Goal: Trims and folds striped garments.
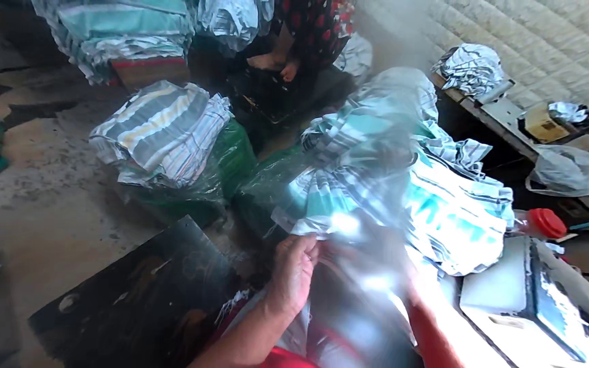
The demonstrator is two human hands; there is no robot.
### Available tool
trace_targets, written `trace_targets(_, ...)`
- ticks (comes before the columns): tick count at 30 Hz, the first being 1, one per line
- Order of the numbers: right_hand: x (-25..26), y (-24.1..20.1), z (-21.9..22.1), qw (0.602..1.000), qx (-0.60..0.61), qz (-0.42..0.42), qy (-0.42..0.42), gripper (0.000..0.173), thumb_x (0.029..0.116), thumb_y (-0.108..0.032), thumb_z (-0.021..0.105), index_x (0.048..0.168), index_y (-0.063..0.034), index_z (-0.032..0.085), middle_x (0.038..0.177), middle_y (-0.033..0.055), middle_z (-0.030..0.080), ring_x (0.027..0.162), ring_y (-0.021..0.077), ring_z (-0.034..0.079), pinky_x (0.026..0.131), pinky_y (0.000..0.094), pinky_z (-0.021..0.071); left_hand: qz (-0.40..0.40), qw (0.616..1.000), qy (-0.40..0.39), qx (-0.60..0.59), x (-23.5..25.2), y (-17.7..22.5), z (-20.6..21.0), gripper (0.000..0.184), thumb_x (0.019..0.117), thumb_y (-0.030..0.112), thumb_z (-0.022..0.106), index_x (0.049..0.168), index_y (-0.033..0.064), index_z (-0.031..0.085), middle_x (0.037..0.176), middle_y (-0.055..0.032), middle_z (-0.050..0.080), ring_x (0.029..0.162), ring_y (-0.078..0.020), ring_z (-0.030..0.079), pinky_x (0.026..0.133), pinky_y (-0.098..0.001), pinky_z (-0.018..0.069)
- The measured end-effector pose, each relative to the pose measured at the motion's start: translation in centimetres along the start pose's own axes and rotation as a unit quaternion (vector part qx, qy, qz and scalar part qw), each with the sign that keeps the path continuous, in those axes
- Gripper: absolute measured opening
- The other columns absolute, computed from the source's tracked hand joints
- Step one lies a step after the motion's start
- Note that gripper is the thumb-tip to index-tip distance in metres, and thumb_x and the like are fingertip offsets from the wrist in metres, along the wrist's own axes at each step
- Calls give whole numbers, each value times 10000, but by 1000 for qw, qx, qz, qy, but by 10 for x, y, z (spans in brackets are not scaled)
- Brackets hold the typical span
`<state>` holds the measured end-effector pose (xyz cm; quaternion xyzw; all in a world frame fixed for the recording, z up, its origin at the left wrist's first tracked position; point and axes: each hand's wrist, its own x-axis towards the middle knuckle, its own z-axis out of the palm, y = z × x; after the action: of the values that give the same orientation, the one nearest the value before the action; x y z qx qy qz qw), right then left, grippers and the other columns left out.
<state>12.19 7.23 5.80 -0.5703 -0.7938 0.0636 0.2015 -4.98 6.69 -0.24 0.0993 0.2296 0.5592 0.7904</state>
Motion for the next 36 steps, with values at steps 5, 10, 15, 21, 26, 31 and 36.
trace_targets(5, -9, -1, -17, 997, 40, -17, 61, 233, 885, -258, 667, 1002, -57, 686, 717, -14, 626, 598, -6, 535, 543, 178, 442, -42, 998, -41, -36, -1, -1, 5, 355, 1100, 166, 309, 1264, -59, 528, 1220, -168, 676, 1158, -229, 667, 1052, -394, 516)
trace_targets(10, -14, 3, -36, 982, 176, 25, 69, 95, 861, -169, 680, 940, -124, 650, 704, -156, 572, 599, -125, 483, 530, 61, 393, -6, 999, -5, -40, 0, -6, 10, 457, 1129, 279, 266, 1312, -74, 492, 1169, -167, 686, 1091, -237, 695, 1006, -403, 553)
trace_targets(15, -22, 15, -20, 990, 113, 87, -4, 218, 888, -286, 740, 961, -98, 656, 704, -89, 599, 586, -74, 493, 532, 120, 406, 82, 996, 14, 28, -3, -14, 16, 396, 1126, 208, 313, 1191, -98, 555, 1097, -163, 723, 1035, -235, 729, 968, -413, 590)
trace_targets(21, -18, 4, -20, 976, 195, 22, 95, 268, 899, -284, 768, 1089, -131, 658, 762, -164, 584, 657, -123, 513, 598, 58, 441, 69, 998, -5, 4, -2, -6, 16, 217, 1081, 90, 430, 1032, -38, 598, 1019, -135, 742, 980, -211, 741, 931, -394, 602)
trace_targets(26, 2, 6, -8, 989, 139, 29, 43, 299, 935, -284, 726, 1088, -28, 750, 782, 15, 709, 631, -18, 570, 601, 157, 484, 104, 994, -1, 18, 2, -12, 13, 77, 965, -73, 575, 1006, -84, 639, 944, -149, 732, 895, -198, 728, 885, -382, 604)
trace_targets(31, -6, 1, -11, 986, 89, 64, 128, 254, 916, -311, 703, 1015, -78, 696, 699, -91, 574, 577, -74, 465, 528, 121, 394, 96, 995, 15, 20, 1, -12, 12, 46, 962, -71, 594, 993, -86, 623, 951, -154, 732, 909, -209, 735, 900, -390, 607)
trace_targets(36, -13, 3, -15, 995, 3, 14, 94, 520, 1026, -503, 544, 1133, -1, 628, 805, 36, 645, 677, 60, 589, 599, 256, 499, 89, 996, 17, 25, 0, -12, 13, 88, 936, -102, 599, 1021, -98, 621, 955, -153, 729, 906, -201, 728, 901, -380, 602)
